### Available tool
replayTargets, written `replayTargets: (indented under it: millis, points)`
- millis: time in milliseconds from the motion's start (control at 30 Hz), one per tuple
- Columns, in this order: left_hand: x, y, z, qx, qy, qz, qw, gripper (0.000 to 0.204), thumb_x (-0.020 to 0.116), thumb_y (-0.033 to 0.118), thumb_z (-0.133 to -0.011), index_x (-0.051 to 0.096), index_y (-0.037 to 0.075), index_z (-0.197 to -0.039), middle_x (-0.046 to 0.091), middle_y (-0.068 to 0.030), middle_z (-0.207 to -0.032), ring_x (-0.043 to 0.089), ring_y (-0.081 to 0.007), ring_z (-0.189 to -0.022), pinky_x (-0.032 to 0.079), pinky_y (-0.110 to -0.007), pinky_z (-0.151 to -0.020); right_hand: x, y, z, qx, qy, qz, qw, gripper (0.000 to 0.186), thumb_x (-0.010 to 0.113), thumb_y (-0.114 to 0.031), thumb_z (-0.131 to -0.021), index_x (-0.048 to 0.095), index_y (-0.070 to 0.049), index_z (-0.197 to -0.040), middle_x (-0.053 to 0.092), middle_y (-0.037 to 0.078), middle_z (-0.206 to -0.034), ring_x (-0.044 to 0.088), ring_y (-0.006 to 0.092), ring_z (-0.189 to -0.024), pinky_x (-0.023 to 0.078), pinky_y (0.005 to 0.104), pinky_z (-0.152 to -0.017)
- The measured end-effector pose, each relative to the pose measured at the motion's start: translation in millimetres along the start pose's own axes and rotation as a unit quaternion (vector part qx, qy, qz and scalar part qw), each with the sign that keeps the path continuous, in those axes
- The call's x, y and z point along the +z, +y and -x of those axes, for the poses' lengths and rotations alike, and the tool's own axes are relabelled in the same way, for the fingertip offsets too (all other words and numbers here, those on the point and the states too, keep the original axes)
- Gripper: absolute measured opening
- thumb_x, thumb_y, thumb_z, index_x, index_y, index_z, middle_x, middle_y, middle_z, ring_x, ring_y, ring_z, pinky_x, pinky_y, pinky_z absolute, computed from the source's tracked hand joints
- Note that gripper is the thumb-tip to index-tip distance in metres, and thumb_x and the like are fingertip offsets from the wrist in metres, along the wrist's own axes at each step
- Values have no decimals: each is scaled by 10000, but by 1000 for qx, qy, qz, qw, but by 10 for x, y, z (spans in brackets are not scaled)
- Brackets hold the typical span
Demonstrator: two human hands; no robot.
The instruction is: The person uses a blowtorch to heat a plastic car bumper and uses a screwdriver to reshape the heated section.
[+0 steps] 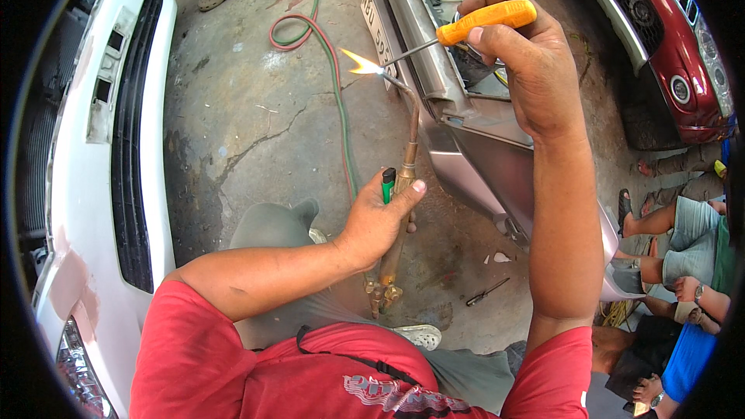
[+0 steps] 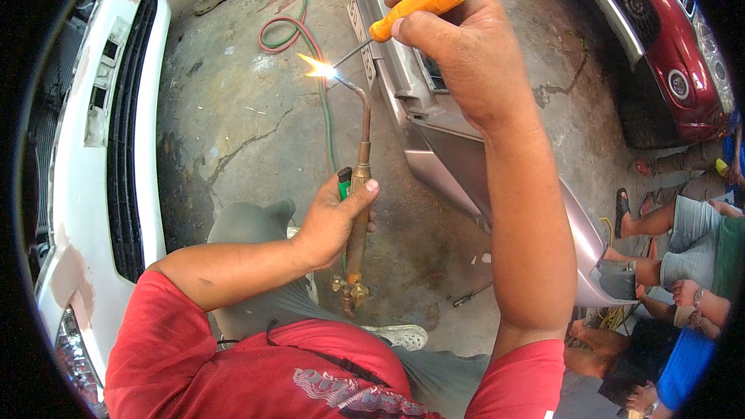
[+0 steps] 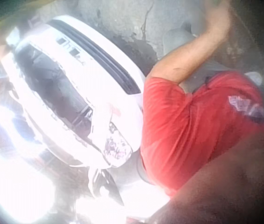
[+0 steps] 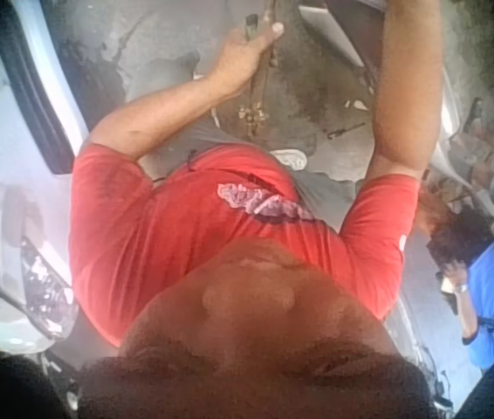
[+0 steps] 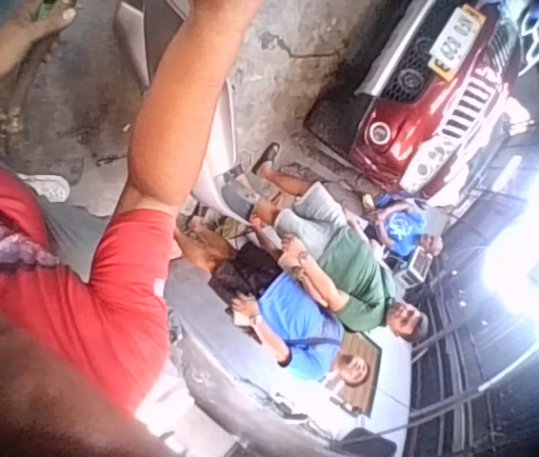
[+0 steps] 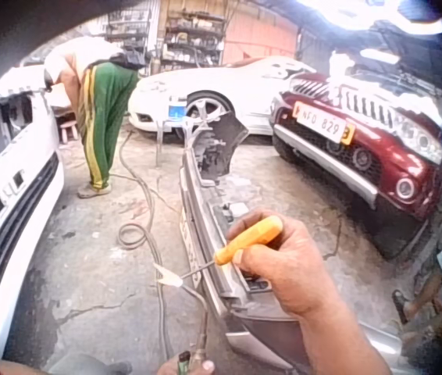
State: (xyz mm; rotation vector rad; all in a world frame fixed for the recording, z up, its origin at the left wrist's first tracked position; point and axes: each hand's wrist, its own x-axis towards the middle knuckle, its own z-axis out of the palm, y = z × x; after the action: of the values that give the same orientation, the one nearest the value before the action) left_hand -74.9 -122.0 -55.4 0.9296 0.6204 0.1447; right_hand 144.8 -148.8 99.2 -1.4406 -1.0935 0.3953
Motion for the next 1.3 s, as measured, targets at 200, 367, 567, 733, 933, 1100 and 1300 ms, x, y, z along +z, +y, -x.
replayTargets:
  millis: [200, 367, 567, 733, 933, 1100, 1300]
  points:
    - [0, 0, 3, -3, 1, 0, 1000, 313, 730, 338, -1012, 566, 96, -1124, 587, -11, -903, 602, -130, -803, 553, -322, -694, 5, 2, 3, 3, 1, -13, 1000, 261, 733, -137, -852, 747, -24, -1086, 724, 51, -976, 667, 126, -910, 525, 265, -858]
    - [-2, 1, 4, 2, 4, -3, 1000, 322, 734, 348, -1009, 567, 98, -1124, 588, -12, -899, 603, -132, -811, 550, -322, -696, -2, 10, 14, 7, 6, -15, 1000, 262, 730, -131, -855, 747, -21, -1092, 730, 61, -981, 673, 133, -903, 526, 264, -853]
    - [-1, -3, -5, 3, 9, 5, 1000, 333, 740, 353, -1005, 573, 96, -1134, 591, -12, -895, 604, -134, -807, 549, -326, -700, -18, 17, 3, 10, 3, -14, 1000, 266, 729, -133, -855, 746, -15, -1092, 733, 68, -983, 678, 137, -906, 527, 267, -856]
    - [10, 15, -14, -5, 15, 6, 1000, 354, 748, 355, -997, 566, 93, -1150, 589, -14, -890, 604, -139, -803, 546, -331, -697, 13, 22, -6, 1, 22, 4, 1000, 238, 727, -107, -860, 751, -34, -1086, 721, 32, -1026, 576, 90, -843, 455, 256, -769]
    - [-180, 234, -202, -1, 120, 28, 992, 408, 748, 403, -982, 546, 82, -1130, 563, -34, -878, 584, -167, -763, 532, -343, -684, -119, -127, 278, -97, 121, -63, 986, 292, 668, -72, -909, 675, -4, -1193, 698, 119, -1109, 659, 186, -998, 508, 326, -953]
    - [-547, 542, -440, 52, 187, 84, 977, 375, 741, 411, -983, 550, 94, -1047, 540, -36, -857, 568, -186, -762, 523, -359, -716, -86, -330, 1200, -14, 22, -160, 987, 213, 686, -93, -879, 653, -13, -1074, 645, 159, -1051, 652, 240, -901, 520, 399, -921]
    - [-537, 526, -503, 68, 210, 80, 972, 338, 739, 387, -989, 560, 100, -1005, 535, -32, -859, 567, -191, -777, 512, -368, -727, 606, 326, 2074, 66, -128, 126, 982, 422, 817, -124, -794, 706, -59, -1196, 652, 150, -1064, 670, 276, -848, 550, 385, -759]
